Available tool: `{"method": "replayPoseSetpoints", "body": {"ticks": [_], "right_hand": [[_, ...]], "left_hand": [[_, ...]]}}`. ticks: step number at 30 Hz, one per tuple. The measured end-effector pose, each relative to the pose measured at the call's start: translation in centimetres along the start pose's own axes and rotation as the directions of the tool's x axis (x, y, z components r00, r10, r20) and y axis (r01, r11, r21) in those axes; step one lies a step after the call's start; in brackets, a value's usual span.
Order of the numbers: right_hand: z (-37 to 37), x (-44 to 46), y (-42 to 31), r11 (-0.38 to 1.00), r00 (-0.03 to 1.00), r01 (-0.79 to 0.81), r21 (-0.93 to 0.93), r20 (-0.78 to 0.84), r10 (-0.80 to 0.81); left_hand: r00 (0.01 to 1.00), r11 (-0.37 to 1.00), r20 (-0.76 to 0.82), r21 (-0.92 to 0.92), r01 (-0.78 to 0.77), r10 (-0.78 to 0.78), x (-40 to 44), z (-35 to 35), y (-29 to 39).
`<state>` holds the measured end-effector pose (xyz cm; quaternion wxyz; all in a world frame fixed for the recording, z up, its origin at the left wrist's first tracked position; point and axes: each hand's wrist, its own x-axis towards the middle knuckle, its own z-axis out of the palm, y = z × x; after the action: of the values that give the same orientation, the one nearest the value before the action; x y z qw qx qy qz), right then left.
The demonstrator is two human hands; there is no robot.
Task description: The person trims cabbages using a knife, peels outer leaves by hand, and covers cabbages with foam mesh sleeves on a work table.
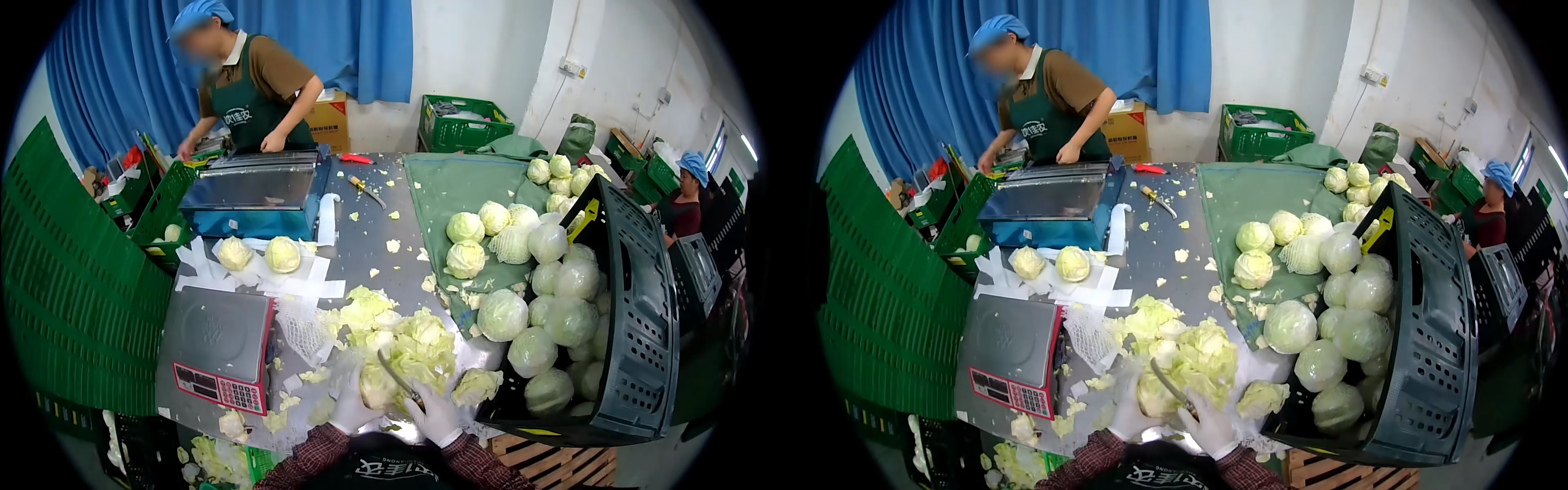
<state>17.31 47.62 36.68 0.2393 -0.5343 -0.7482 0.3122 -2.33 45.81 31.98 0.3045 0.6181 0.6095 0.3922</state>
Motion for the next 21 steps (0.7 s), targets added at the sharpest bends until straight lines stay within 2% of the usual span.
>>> {"method": "replayPoseSetpoints", "body": {"ticks": [2,3,6,9,10,11,12,13,15,16,18,19,20,21], "right_hand": [[-0.5,-0.5,0.6,0.963,0.987,0.086,-0.256,0.151,-0.048],[-0.1,-0.9,1.1,0.925,0.977,0.211,-0.316,0.052,-0.205],[0.6,-1.5,1.3,0.892,0.976,0.213,-0.398,0.117,-0.181],[3.5,-1.4,2.8,0.924,0.973,0.226,-0.307,0.120,-0.198],[4.2,-1.4,3.1,0.925,0.972,0.228,-0.303,0.122,-0.199],[4.7,-1.4,3.3,0.935,0.980,0.174,-0.307,0.147,-0.134],[5.0,-1.3,3.4,0.942,0.983,0.120,-0.314,0.170,-0.068],[5.1,-1.1,3.5,0.943,0.983,0.119,-0.312,0.169,-0.068],[5.1,-0.8,3.7,0.875,0.965,0.258,-0.410,0.068,-0.253],[5.0,-0.6,3.7,0.875,0.965,0.257,-0.410,0.066,-0.252],[4.4,0.5,3.4,0.778,0.957,0.284,-0.560,0.117,-0.265],[4.1,1.0,3.2,0.779,0.957,0.283,-0.560,0.109,-0.269],[3.9,1.4,2.9,0.728,0.931,0.317,-0.608,0.055,-0.360],[3.9,2.2,3.6,0.837,0.948,0.221,-0.501,-0.091,-0.305]], "left_hand": [[0.999,0.997,0.018,0.054,0.046,-0.047,0.0,0.9,-1.3],[0.999,0.994,-0.001,0.107,0.033,-0.033,0.1,0.9,-1.5],[0.999,0.985,-0.028,0.171,0.026,-0.022,0.2,0.9,-1.3],[0.990,0.988,-0.083,0.091,0.125,-0.118,0.1,1.2,-0.9],[0.986,0.977,-0.080,0.141,0.159,-0.149,0.1,1.3,-0.7],[0.981,0.963,-0.077,0.191,0.191,-0.179,0.1,1.4,-0.6],[0.981,0.962,-0.076,0.193,0.191,-0.179,0.2,1.4,-0.6],[0.983,0.961,-0.079,0.212,0.179,-0.165,0.2,1.6,-0.8],[0.986,0.959,-0.079,0.232,0.164,-0.150,0.2,1.8,-1.3],[0.987,0.960,-0.069,0.231,0.158,-0.146,0.2,1.9,-1.5],[0.989,0.962,-0.062,0.233,0.144,-0.133,0.4,2.2,-2.0],[0.985,0.970,-0.090,0.185,0.159,-0.144,0.6,2.4,-2.3],[0.981,0.975,-0.114,0.136,0.174,-0.159,0.5,2.5,-2.6],[0.982,0.976,-0.111,0.139,0.170,-0.155,0.2,2.4,-2.4]]}}
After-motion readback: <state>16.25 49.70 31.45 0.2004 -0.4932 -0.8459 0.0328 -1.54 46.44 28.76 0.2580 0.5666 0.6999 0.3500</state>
